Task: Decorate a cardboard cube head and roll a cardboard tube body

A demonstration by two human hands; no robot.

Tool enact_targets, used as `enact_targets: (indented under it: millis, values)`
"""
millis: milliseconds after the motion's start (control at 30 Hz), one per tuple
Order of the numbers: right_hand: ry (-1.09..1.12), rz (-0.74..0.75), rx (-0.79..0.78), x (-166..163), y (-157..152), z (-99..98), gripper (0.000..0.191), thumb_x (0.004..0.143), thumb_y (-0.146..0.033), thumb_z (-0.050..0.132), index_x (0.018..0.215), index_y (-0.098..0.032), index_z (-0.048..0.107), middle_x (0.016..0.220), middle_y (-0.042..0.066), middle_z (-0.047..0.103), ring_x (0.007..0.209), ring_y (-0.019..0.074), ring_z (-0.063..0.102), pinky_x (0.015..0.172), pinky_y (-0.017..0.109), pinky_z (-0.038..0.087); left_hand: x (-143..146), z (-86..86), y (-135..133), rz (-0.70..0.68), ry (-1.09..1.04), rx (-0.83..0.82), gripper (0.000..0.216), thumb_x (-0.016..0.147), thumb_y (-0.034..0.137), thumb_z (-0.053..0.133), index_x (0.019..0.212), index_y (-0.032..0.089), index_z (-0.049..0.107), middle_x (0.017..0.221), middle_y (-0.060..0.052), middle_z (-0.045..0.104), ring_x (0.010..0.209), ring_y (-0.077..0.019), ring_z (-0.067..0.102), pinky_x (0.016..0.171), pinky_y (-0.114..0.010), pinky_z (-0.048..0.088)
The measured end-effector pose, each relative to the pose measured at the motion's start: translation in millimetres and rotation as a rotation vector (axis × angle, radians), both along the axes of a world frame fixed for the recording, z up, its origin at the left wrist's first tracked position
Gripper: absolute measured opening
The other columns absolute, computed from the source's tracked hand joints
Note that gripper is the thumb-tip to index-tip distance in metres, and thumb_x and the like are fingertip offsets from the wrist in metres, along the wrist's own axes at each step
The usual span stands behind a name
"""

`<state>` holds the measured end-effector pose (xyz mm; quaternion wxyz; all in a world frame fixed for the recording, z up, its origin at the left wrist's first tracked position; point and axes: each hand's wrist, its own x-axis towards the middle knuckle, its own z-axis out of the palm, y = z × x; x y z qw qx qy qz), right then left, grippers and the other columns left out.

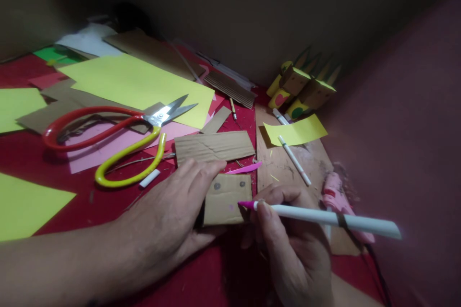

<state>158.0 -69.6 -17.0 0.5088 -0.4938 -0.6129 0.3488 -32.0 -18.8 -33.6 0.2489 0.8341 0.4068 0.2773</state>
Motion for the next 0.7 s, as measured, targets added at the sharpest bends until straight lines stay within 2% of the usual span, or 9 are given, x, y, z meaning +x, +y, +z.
enact_targets:
  millis: [233,433,633,700]
  values:
    - [-0.031,0.031,-0.015,2.0,-0.9,-0.1,0.01,0.104,-0.023,0.05,0.096,-0.024,0.055,0.065,-0.004,0.057,0.051,0.0094,0.052,0.047,0.02,0.041,0.3,-2.2,0.9,0.003,0.003,0.004,0.069,0.082,0.037,0.071,0.143,0.018,0.046,0.129,-0.017,0.064,0.118,-0.0385,0.06,0.104,-0.055,0.049]
    - [0.019,-0.011,-0.016,-1.4,-1.9,0.7,0.012,0.104,-0.025,0.053,0.092,-0.025,0.056,0.062,-0.007,0.048,0.05,0.0084,0.046,0.047,0.019,0.038,0.2,0.1,-0.1,0.003,0.013,0.008,0.064,0.085,0.039,0.069,0.142,0.02,0.047,0.127,-0.014,0.065,0.118,-0.0361,0.06,0.103,-0.051,0.05]
    - [0.033,0.036,-0.026,2.3,-2.2,-1.5,0.01,0.103,-0.023,0.053,0.094,-0.026,0.056,0.066,-0.005,0.05,0.052,0.0085,0.048,0.049,0.018,0.041,0.3,2.4,0.4,-0.001,0.018,-0.013,0.063,0.085,0.039,0.07,0.142,0.021,0.048,0.128,-0.014,0.065,0.118,-0.0356,0.06,0.102,-0.05,0.051]
    - [0.083,0.019,-0.042,2.0,-2.7,-1.3,0.01,0.103,-0.023,0.053,0.094,-0.026,0.057,0.069,-0.004,0.053,0.054,0.0091,0.054,0.05,0.018,0.045,0.2,2.2,0.4,-0.001,0.019,-0.017,0.064,0.085,0.039,0.07,0.142,0.02,0.048,0.128,-0.015,0.064,0.118,-0.0359,0.06,0.101,-0.05,0.051]
